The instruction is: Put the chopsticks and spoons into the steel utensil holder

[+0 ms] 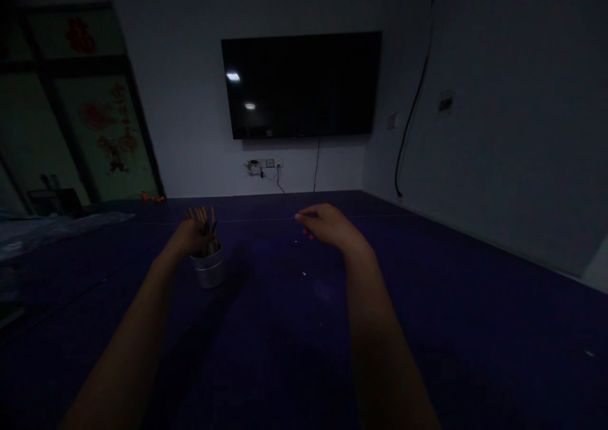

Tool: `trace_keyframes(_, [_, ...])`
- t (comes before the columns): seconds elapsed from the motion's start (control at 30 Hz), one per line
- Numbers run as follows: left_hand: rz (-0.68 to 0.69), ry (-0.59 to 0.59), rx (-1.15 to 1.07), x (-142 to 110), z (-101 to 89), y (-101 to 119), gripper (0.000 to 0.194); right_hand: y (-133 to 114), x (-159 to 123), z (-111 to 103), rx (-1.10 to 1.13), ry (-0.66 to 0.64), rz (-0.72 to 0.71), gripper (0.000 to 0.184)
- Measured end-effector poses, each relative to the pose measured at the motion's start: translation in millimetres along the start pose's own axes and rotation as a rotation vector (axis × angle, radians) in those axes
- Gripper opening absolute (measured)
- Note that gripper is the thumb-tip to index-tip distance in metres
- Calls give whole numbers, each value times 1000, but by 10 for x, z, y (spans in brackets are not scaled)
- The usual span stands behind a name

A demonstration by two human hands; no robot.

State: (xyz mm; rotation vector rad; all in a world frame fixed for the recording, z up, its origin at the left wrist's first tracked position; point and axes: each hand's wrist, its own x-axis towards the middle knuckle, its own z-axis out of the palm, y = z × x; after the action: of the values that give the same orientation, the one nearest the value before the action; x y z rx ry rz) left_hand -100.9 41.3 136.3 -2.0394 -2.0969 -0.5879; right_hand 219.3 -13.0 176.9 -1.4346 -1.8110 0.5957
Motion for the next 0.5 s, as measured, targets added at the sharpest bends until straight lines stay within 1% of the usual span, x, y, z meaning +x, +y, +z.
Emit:
trace_keyframes(0.1, [-3,48,68,-34,-73,0,23,1,-6,2,-4,12,-8,26])
trace_keyframes(0.23, [-23,121,78,-93,-201,-9,26,6,-10,3,-7,20,1,28])
trace_keyframes(0.4, [-71,221,32,-198,-399,-13,29,30,2,-3,-3,14,-24,28])
trace_keyframes(0.5, [-118,293,-12,-289,-552,12,28,40,8,-4,-4,13,-37,27])
